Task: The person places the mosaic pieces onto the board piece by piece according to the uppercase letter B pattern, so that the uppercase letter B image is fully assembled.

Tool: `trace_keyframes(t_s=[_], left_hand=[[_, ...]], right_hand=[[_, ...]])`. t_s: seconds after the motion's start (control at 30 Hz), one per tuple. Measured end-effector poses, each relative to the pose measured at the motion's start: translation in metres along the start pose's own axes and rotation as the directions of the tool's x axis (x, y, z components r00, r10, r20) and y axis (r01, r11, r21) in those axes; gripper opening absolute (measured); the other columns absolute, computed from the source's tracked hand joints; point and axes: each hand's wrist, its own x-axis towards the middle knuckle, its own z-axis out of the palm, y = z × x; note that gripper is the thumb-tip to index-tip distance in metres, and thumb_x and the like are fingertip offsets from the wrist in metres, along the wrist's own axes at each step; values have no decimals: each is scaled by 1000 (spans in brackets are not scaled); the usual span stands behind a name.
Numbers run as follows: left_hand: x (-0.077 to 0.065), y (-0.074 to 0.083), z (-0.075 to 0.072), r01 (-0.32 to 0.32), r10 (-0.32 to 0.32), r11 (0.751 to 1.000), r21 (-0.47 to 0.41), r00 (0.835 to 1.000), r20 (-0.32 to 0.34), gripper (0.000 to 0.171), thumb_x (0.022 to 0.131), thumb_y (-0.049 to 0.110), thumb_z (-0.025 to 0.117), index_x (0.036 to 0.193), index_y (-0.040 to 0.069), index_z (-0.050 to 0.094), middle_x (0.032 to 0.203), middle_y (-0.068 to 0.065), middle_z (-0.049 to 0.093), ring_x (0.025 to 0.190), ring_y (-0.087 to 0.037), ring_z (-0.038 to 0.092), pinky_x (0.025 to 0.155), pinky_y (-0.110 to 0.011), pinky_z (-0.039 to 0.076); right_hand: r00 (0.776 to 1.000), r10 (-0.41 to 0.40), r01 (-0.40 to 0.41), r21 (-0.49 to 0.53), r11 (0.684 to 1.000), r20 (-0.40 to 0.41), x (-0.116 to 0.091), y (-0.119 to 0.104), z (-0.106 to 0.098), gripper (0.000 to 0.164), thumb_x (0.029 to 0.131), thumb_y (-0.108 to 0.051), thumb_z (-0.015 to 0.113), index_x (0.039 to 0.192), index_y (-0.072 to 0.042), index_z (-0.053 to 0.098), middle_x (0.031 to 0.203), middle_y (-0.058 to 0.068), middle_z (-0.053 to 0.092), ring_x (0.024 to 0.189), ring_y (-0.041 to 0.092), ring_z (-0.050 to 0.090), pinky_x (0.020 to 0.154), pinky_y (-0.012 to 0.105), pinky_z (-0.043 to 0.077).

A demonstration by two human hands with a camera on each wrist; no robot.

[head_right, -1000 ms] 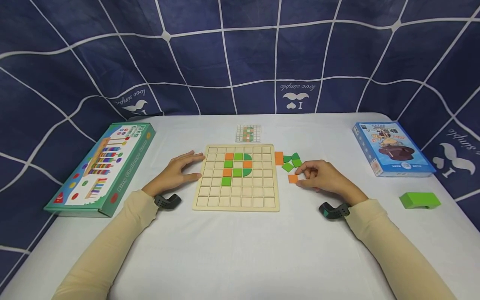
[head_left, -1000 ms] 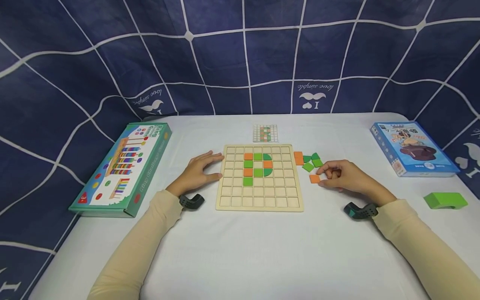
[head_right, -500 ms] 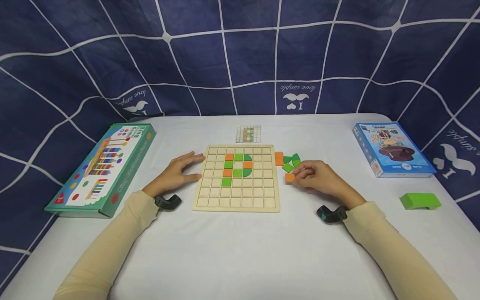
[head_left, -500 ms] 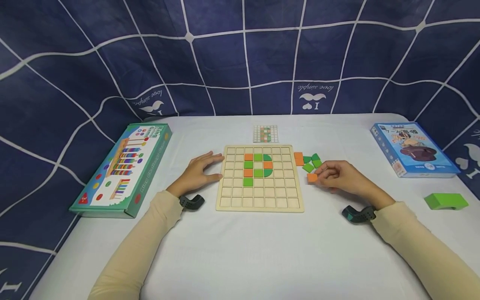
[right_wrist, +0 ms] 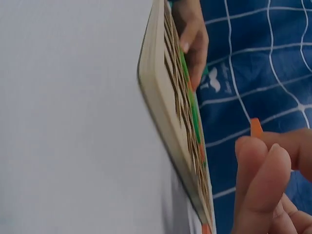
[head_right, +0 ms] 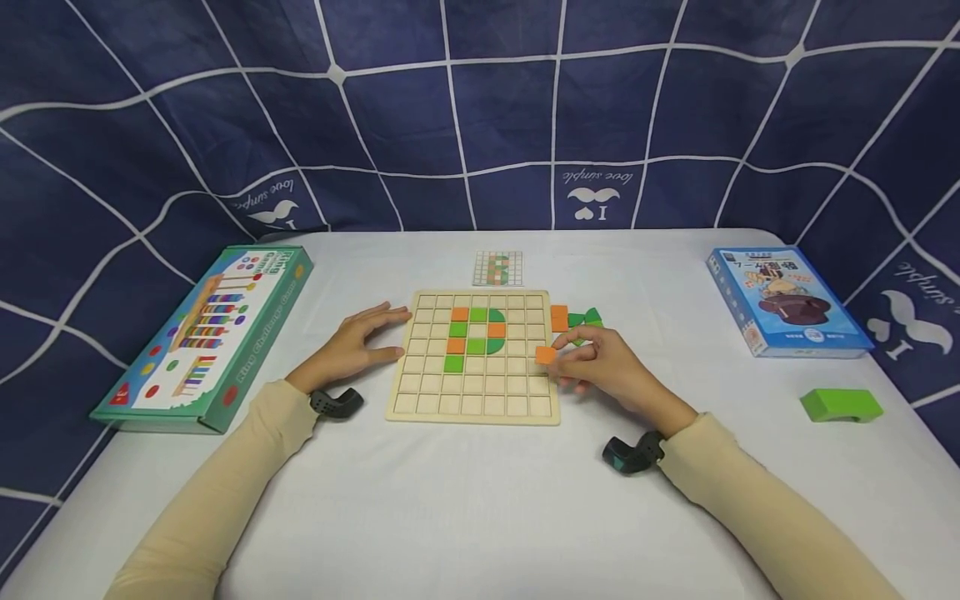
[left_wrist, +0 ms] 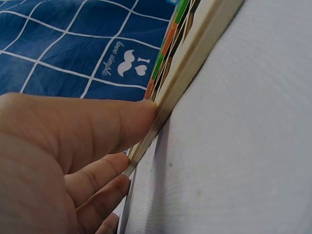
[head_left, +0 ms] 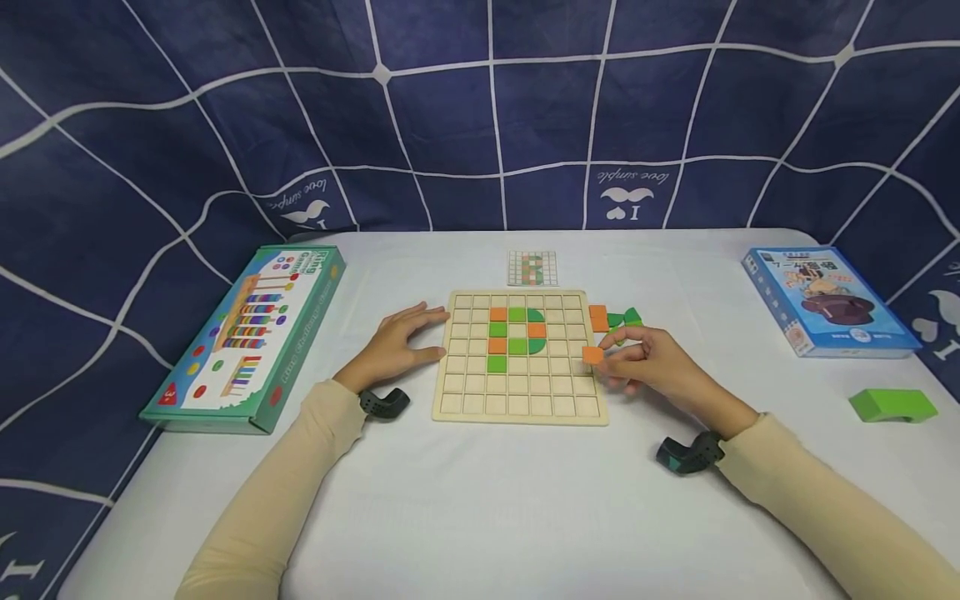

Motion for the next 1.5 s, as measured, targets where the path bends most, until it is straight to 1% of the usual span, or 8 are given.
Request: trace_keyframes(t_s=[0.3, 0.6, 0.73, 0.8, 0.93, 1.07, 1.3, 1.5], left_hand=[[0, -1, 1, 8, -8, 1000, -1, 1000, 4, 65, 98, 27, 79, 157, 10, 58, 169, -10, 46, 164, -35, 24, 133, -59, 8], [0, 2, 1, 5, -5, 1000, -1, 1000, 7, 65, 98, 27, 78, 157, 9, 57, 169, -10, 46, 164, -35, 24, 133, -57, 9], [1, 3, 1, 9, -9, 1000, 5, 1000, 9, 65, 98, 27, 78, 157, 8, 57, 169, -10, 46, 164, -35, 23, 133, -57, 9], [1, 3, 1, 11, -11, 1000, 5, 1000, 10, 65, 98, 26, 79, 157, 9, 57, 169, -10, 45, 165, -35, 23, 134, -57, 9], [2, 4, 0, 14, -14, 1000, 0, 1000, 16, 66, 98, 27, 79, 158, 9, 56, 170, -10, 45, 165, -34, 22, 134, -56, 9], [2, 2, 0, 12, -12, 1000, 7, 1000, 14, 66, 98, 28, 79, 157, 10, 57, 169, -10, 45, 165, -34, 23, 133, -58, 10], [2, 1, -1, 15, -15, 1000, 0, 1000, 8, 66, 97, 28, 79, 157, 10, 58, 169, -9, 46, 165, -33, 24, 133, -59, 9], [1, 0, -2, 19, -19, 1000, -4, 1000, 9, 66, 97, 29, 79, 157, 11, 57, 169, -9, 46, 165, -34, 24, 133, -60, 8]], right_hand=[[997, 0, -14, 189, 982, 74, 17, -2, 32, 30, 98, 8, 70, 124, 10, 56, 93, 9, 82, 78, 14, 77, 66, 24, 64], [996, 21, -38, 212, 976, 81, 32, -9, 60, 28, 98, 6, 72, 123, 7, 59, 90, 9, 81, 76, 13, 77, 67, 25, 65], [997, 17, -32, 191, 981, 80, 38, -11, 69, 28, 98, 1, 75, 121, 4, 60, 84, 6, 77, 75, 13, 74, 64, 23, 64], [997, -6, -6, 170, 985, 73, 41, -11, 72, 28, 97, 0, 75, 121, 5, 61, 81, 4, 74, 71, 12, 70, 62, 22, 62], [995, -91, 88, 50, 995, 51, 45, -8, 76, 27, 97, -1, 74, 121, 8, 64, 80, 3, 69, 62, 11, 61, 57, 21, 58], [988, -147, 149, -61, 987, 41, 46, -7, 78, 25, 96, -2, 75, 118, 8, 68, 82, 4, 68, 57, 12, 59, 53, 23, 57], [984, -173, 177, -154, 972, 35, 46, -8, 80, 22, 96, -2, 76, 115, 6, 71, 81, 6, 67, 55, 13, 59, 52, 26, 58], [984, -174, 178, -193, 965, 36, 48, -5, 81, 24, 95, -2, 78, 116, 8, 72, 78, 5, 66, 53, 14, 60, 52, 26, 59]])
